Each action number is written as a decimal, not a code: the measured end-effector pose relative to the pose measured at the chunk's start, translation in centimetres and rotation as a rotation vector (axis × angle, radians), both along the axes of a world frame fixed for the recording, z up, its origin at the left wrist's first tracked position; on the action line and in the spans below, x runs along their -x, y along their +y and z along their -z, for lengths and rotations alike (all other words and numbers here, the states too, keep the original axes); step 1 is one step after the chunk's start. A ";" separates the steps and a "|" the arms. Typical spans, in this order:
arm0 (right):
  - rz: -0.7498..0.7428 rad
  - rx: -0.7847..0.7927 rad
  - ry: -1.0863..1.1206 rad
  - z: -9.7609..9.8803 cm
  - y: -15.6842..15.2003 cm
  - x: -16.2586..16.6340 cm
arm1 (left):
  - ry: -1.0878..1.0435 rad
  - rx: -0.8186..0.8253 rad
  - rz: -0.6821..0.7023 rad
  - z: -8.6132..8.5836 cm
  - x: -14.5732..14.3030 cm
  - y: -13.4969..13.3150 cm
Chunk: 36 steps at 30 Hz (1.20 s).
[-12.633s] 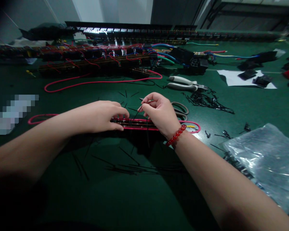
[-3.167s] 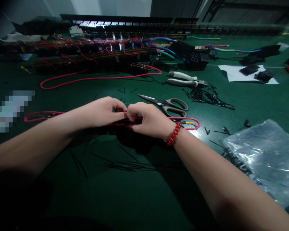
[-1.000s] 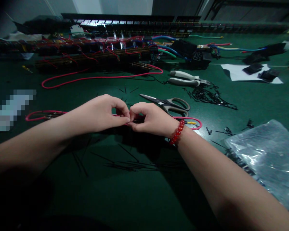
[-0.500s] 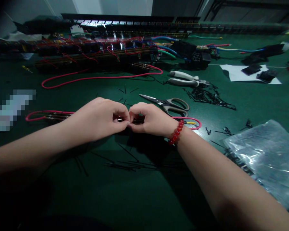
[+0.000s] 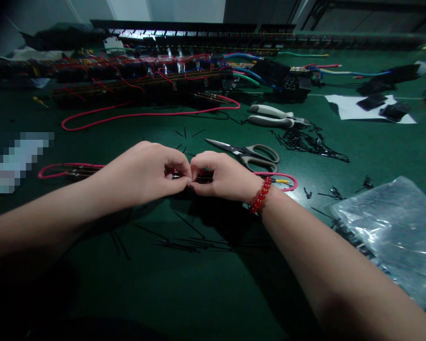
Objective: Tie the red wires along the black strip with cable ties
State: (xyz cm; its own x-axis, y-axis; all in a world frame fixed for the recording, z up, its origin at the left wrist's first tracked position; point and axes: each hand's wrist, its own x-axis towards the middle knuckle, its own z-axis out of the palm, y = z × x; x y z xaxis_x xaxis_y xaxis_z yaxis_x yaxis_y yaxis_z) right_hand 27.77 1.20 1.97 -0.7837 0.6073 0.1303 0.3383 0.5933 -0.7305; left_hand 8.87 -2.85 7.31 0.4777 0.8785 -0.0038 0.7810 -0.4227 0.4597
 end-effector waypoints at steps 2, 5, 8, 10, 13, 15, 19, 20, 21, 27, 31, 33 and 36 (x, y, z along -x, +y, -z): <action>-0.002 0.002 -0.003 0.0 0.0 0.0 | -0.003 0.005 0.000 0.0 0.0 0.0; -0.004 0.002 -0.007 0.0 0.0 0.1 | -0.003 0.010 0.005 -0.1 0.0 -0.1; -0.008 -0.001 -0.011 -0.1 -0.1 0.1 | 0.001 0.008 0.010 -0.2 0.0 -0.2; -0.011 -0.004 -0.012 -0.1 -0.1 0.1 | 0.010 0.010 0.015 -0.3 0.0 -0.2; -0.017 -0.010 -0.009 0.0 0.0 0.0 | 0.028 0.003 0.022 -0.4 -0.1 -0.3; -0.028 -0.017 -0.002 0.1 0.0 0.0 | 0.051 -0.005 0.043 -0.5 -0.1 -0.3; -0.039 -0.040 0.018 0.1 -0.1 0.1 | 0.145 -0.075 0.170 -0.4 -0.1 -0.6; -0.038 -0.042 0.019 0.1 -0.1 0.1 | 0.170 -0.101 0.199 -0.4 -0.1 -0.8; -0.036 -0.043 0.018 0.0 -0.2 0.1 | 0.193 -0.127 0.218 -0.3 -0.2 -0.9; -0.040 -0.061 -0.011 -0.2 -0.2 0.2 | 0.292 -0.223 0.227 -0.4 -0.3 -1.8; -0.049 -0.084 -0.007 0.0 0.0 0.1 | 0.311 -0.321 0.235 0.2 -0.7 -3.0; -0.069 -0.087 0.009 0.0 0.0 0.1 | 0.345 -0.393 0.228 0.7 -1.2 -3.8; -0.084 -0.095 0.006 -0.2 -0.1 0.2 | 0.384 -0.463 0.260 1.6 -2.1 -5.0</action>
